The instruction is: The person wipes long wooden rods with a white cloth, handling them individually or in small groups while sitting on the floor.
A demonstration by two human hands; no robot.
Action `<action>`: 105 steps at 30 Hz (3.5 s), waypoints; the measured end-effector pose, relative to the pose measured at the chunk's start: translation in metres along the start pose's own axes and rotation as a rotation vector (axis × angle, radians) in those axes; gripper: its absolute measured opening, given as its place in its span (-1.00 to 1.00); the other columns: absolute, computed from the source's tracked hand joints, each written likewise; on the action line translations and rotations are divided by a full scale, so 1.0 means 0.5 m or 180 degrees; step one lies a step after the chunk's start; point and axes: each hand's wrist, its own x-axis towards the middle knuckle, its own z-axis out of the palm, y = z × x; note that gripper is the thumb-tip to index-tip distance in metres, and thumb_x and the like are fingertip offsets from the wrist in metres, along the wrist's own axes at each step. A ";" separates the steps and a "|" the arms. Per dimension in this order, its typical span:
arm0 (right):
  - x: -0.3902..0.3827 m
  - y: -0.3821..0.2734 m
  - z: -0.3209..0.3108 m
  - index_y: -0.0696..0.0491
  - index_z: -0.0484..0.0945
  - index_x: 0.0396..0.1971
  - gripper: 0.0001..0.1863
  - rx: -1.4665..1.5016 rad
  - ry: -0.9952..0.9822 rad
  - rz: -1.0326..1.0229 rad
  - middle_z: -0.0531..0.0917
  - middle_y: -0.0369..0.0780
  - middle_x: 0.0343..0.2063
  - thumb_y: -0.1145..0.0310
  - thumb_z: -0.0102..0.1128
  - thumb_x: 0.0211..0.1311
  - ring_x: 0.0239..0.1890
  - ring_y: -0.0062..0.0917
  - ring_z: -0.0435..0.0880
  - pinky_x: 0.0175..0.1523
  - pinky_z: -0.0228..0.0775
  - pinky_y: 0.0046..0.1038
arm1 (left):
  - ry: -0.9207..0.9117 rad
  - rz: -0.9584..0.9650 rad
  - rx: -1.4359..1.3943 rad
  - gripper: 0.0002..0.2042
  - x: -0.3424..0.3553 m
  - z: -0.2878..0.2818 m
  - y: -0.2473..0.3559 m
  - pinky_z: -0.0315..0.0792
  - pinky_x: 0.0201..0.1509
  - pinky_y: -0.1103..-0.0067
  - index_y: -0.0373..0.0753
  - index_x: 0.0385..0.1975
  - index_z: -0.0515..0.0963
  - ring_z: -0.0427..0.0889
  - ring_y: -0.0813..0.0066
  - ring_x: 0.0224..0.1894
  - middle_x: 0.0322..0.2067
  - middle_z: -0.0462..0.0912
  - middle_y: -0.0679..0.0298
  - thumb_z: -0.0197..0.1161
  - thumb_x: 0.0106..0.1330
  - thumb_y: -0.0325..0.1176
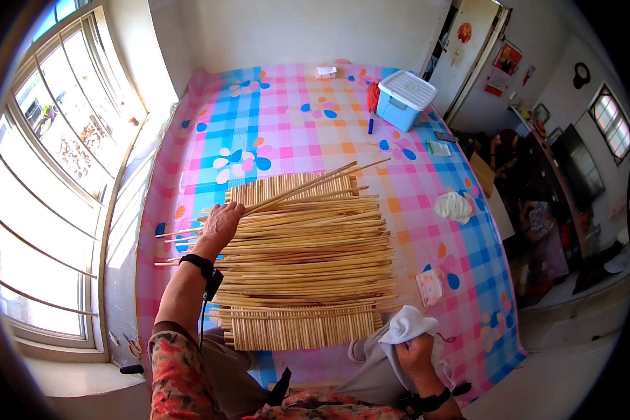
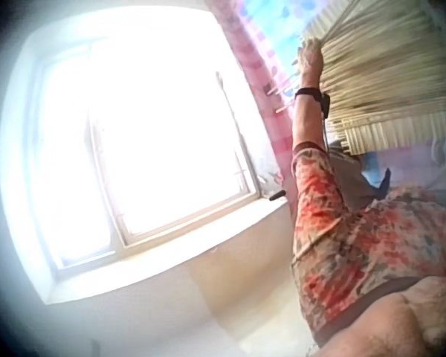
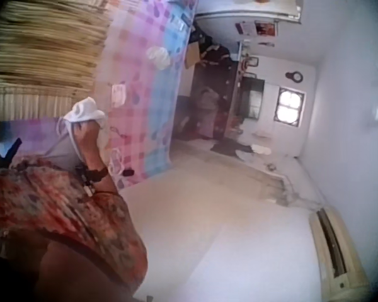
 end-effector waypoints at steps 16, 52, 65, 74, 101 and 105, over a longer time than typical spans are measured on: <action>0.029 -0.026 0.018 0.16 0.51 -0.29 -0.69 0.0011 0.0043 0.0389 0.59 -0.09 -0.39 0.38 0.22 -0.11 -0.30 -0.21 0.59 -0.15 0.37 -0.36 | 0.0003 0.0002 -0.0657 -0.83 0.130 0.167 -0.077 0.29 -0.07 0.37 -0.20 -0.37 0.45 0.46 0.20 -0.16 -0.37 0.51 0.20 0.02 0.04 -0.56; 0.030 -0.022 0.014 0.17 0.47 -0.21 -0.60 0.0099 -0.0421 0.0647 0.57 -0.12 -0.36 0.37 0.23 -0.12 -0.27 -0.25 0.57 -0.09 0.34 -0.38 | 0.0289 0.0209 -0.0372 -0.77 0.118 0.157 -0.094 0.15 0.13 0.23 -0.21 -0.26 0.38 0.39 0.21 -0.06 -0.30 0.44 0.18 0.08 0.04 -0.54; 0.064 -0.086 0.031 0.19 0.45 -0.19 -0.59 0.0138 -0.0129 0.0878 0.56 -0.14 -0.36 0.38 0.21 -0.12 -0.27 -0.33 0.56 -0.08 0.33 -0.41 | 0.0020 0.0021 -0.0505 -0.81 0.147 0.176 -0.046 0.25 -0.04 0.32 -0.22 -0.31 0.43 0.38 0.16 -0.10 -0.29 0.42 0.14 0.07 0.04 -0.52; 0.032 -0.039 0.020 0.18 0.46 -0.25 -0.65 0.0290 -0.0350 0.0879 0.57 -0.15 -0.38 0.38 0.21 -0.10 -0.30 -0.34 0.57 -0.13 0.36 -0.44 | 0.0194 0.0158 -0.0498 -0.85 0.149 0.183 -0.049 0.26 -0.09 0.35 -0.25 -0.41 0.41 0.39 0.19 -0.14 -0.34 0.43 0.17 0.03 -0.01 -0.58; 0.017 -0.013 0.023 0.18 0.53 -0.39 -0.82 -0.0040 -0.0140 0.0165 0.60 -0.07 -0.43 0.46 0.10 -0.05 -0.35 -0.19 0.57 -0.17 0.36 -0.34 | 0.0851 -0.0853 -0.1042 -0.90 -0.030 -0.077 -0.075 0.31 -0.39 0.22 -0.25 -0.33 0.29 0.46 -0.05 -0.38 -0.45 0.46 0.00 -0.01 0.23 -0.40; 0.002 -0.024 0.027 0.25 0.49 -0.26 -0.78 0.0115 -0.0257 0.0231 0.61 -0.11 -0.37 0.54 0.03 0.06 -0.28 -0.39 0.59 -0.12 0.36 -0.45 | 0.0943 -0.1543 -0.1053 -0.88 -0.237 -0.148 -0.112 0.32 -0.39 0.22 -0.23 -0.33 0.30 0.48 -0.05 -0.37 -0.47 0.48 -0.01 0.00 0.27 -0.34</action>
